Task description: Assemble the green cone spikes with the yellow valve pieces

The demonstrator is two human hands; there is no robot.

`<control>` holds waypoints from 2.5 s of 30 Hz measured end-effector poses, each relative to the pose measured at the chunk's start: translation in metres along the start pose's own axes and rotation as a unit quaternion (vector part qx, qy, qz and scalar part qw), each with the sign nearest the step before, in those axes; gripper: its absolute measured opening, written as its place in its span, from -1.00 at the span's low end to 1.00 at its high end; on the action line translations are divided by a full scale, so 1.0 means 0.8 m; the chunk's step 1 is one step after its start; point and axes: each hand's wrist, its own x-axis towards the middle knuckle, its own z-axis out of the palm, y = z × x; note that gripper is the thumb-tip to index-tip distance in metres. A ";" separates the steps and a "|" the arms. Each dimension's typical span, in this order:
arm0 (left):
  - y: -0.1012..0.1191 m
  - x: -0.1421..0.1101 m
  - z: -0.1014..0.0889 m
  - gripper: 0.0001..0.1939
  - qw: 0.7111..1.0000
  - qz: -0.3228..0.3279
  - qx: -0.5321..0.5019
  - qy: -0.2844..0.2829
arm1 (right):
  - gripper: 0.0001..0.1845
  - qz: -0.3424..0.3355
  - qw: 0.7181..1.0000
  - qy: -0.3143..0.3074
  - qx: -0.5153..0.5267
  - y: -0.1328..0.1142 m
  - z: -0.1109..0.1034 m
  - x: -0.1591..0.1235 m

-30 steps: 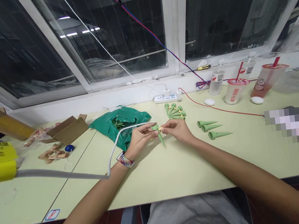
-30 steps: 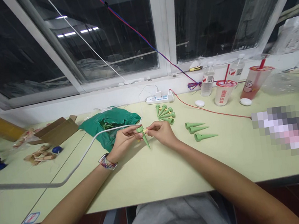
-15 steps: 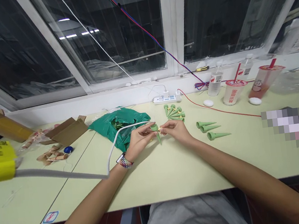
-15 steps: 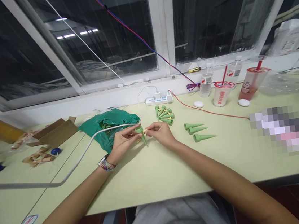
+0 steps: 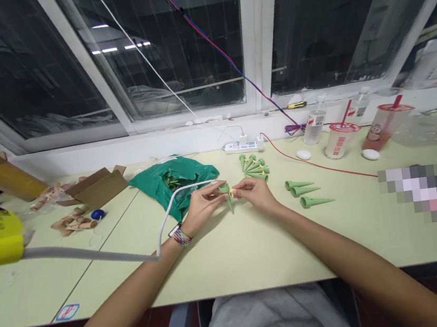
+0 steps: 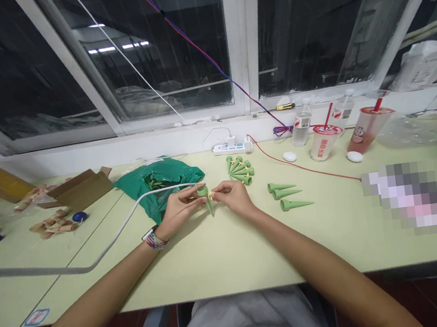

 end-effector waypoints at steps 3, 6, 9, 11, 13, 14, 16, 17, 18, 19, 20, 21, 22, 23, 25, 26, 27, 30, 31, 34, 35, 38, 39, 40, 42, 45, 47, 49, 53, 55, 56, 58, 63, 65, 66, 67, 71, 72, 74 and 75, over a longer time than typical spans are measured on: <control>0.005 0.001 -0.001 -0.47 0.998 -0.057 -0.020 -0.015 | -0.76 -0.041 0.999 -0.007 -0.031 0.002 0.001 0.000; 0.009 0.002 -0.001 -0.46 0.993 -0.094 -0.064 -0.022 | -0.79 -0.074 0.995 -0.011 -0.060 0.002 0.002 -0.001; 0.010 0.002 -0.001 -0.45 0.990 -0.109 -0.087 -0.028 | -0.80 -0.082 0.994 -0.013 -0.072 0.001 0.002 -0.002; 0.008 0.003 -0.001 -0.45 0.992 -0.100 -0.070 -0.030 | -0.80 -0.076 0.995 -0.015 -0.070 0.000 0.002 -0.002; 0.005 0.004 -0.002 -0.45 0.994 -0.092 -0.054 -0.030 | -0.80 -0.074 0.995 -0.015 -0.068 0.000 0.002 -0.001; 0.003 0.005 -0.002 -0.46 0.994 -0.091 -0.055 -0.030 | -0.79 -0.076 0.995 -0.015 -0.068 0.000 0.002 -0.001; -0.001 0.006 -0.001 -0.50 0.992 -0.095 -0.076 -0.033 | -0.79 -0.084 0.994 -0.015 -0.073 0.000 0.003 0.000; -0.002 0.006 -0.001 -0.52 0.990 -0.095 -0.094 -0.034 | -0.79 -0.086 0.993 -0.016 -0.075 -0.001 0.003 0.000; -0.003 0.006 0.000 -0.54 0.988 -0.095 -0.113 -0.036 | -0.79 -0.087 0.993 -0.017 -0.079 -0.002 0.004 0.000; -0.004 0.007 0.001 -0.56 0.986 -0.094 -0.131 -0.036 | -0.80 -0.089 0.992 -0.019 -0.085 -0.003 0.004 -0.001; -0.003 0.007 0.002 -0.57 0.985 -0.092 -0.146 -0.032 | -0.81 -0.092 0.991 -0.021 -0.097 -0.004 0.005 -0.002; -0.003 0.008 0.002 -0.58 0.983 -0.089 -0.157 -0.021 | -0.83 -0.099 0.988 -0.026 -0.118 -0.004 0.005 -0.004; -0.003 0.009 0.003 -0.59 0.982 -0.088 -0.165 -0.004 | -0.83 -0.111 0.982 -0.032 -0.153 -0.004 0.005 -0.006; -0.003 0.009 0.003 -0.58 0.981 -0.090 -0.169 0.020 | -0.79 -0.126 0.971 -0.039 -0.201 -0.002 0.005 -0.008; -0.004 0.011 0.003 -0.56 0.976 -0.104 -0.178 0.074 | -0.70 -0.171 0.930 -0.068 -0.318 0.002 0.005 -0.014; -0.006 0.012 0.002 -0.55 0.971 -0.114 -0.187 0.095 | -0.68 -0.200 0.902 -0.090 -0.373 0.005 0.006 -0.016; -0.008 0.013 0.001 -0.54 0.966 -0.125 -0.197 0.111 | -0.67 -0.230 0.872 -0.115 -0.417 0.009 0.007 -0.019; -0.016 0.016 -0.002 -0.55 0.955 -0.139 -0.228 0.131 | -0.62 -0.300 0.807 -0.179 -0.476 0.016 0.013 -0.023; -0.017 0.017 -0.003 -0.57 0.953 -0.140 -0.233 0.134 | -0.61 -0.311 0.797 -0.190 -0.482 0.018 0.015 -0.024; -0.019 0.018 -0.004 -0.60 0.949 -0.142 -0.242 0.145 | -0.66 -0.327 0.782 -0.212 -0.486 0.020 0.020 -0.026; -0.018 0.018 -0.004 -0.60 0.948 -0.144 -0.244 0.147 | -0.68 -0.332 0.782 -0.216 -0.481 0.020 0.020 -0.026; -0.017 0.019 -0.005 -0.59 0.947 -0.147 -0.244 0.149 | -0.71 -0.340 0.785 -0.220 -0.468 0.019 0.020 -0.026; -0.018 0.020 -0.005 -0.59 0.945 -0.150 -0.248 0.152 | -0.70 -0.339 0.785 -0.220 -0.469 0.018 0.019 -0.026; -0.019 0.021 -0.006 -0.60 0.942 -0.152 -0.255 0.157 | -0.68 -0.338 0.784 -0.218 -0.474 0.018 0.019 -0.025; -0.021 0.022 -0.008 -0.64 0.933 -0.157 -0.272 0.174 | -0.66 -0.334 0.778 -0.202 -0.493 0.017 0.018 -0.024; -0.026 0.023 -0.010 -0.70 0.926 -0.158 -0.283 0.193 | -0.70 -0.323 0.764 -0.165 -0.534 0.017 0.019 -0.022; -0.026 0.023 -0.010 -0.71 0.927 -0.157 -0.282 0.193 | -0.76 -0.316 0.751 -0.160 -0.558 0.017 0.020 -0.021; -0.024 0.022 -0.008 -0.69 0.927 -0.159 -0.284 0.185 | -0.80 -0.312 0.738 -0.168 -0.575 0.017 0.021 -0.021; -0.017 0.018 -0.001 -0.64 0.937 -0.153 -0.269 0.160 | -0.86 -0.307 0.741 -0.152 -0.577 0.014 0.020 -0.022; -0.015 0.015 0.001 -0.65 0.948 -0.137 -0.247 0.145 | -0.89 -0.293 0.783 -0.118 -0.535 0.011 0.018 -0.021; -0.015 0.014 0.002 -0.64 0.954 -0.129 -0.235 0.135 | -0.89 -0.276 0.817 -0.097 -0.497 0.010 0.017 -0.020; -0.014 0.012 0.003 -0.62 0.964 -0.116 -0.212 0.108 | -0.90 -0.220 0.893 -0.052 -0.389 0.008 0.014 -0.016; -0.010 0.008 0.005 -0.60 0.980 -0.091 -0.173 0.047 | -0.89 -0.098 0.987 0.018 -0.128 0.009 0.008 -0.005; -0.009 0.008 0.006 -0.61 0.981 -0.088 -0.166 0.041 | -0.86 -0.091 0.991 0.022 -0.097 0.009 0.008 -0.004; -0.008 0.008 0.007 -0.62 0.982 -0.087 -0.164 0.041 | -0.85 -0.091 0.991 0.024 -0.095 0.008 0.008 -0.004; -0.008 0.008 0.007 -0.62 0.982 -0.087 -0.162 0.041 | -0.84 -0.092 0.991 0.028 -0.097 0.006 0.009 -0.005; -0.007 0.009 0.006 -0.62 0.983 -0.081 -0.159 0.052 | -0.86 -0.096 0.989 0.057 -0.096 0.000 0.011 -0.010; -0.007 0.009 0.006 -0.62 0.983 -0.079 -0.158 0.054 | -0.87 -0.098 0.989 0.062 -0.093 -0.001 0.011 -0.010; -0.007 0.009 0.006 -0.61 0.984 -0.077 -0.152 0.053 | -0.88 -0.102 0.988 0.059 -0.095 -0.002 0.010 -0.011; -0.007 0.009 0.005 -0.61 0.985 -0.076 -0.149 0.049 | -0.88 -0.104 0.988 0.051 -0.101 -0.001 0.010 -0.011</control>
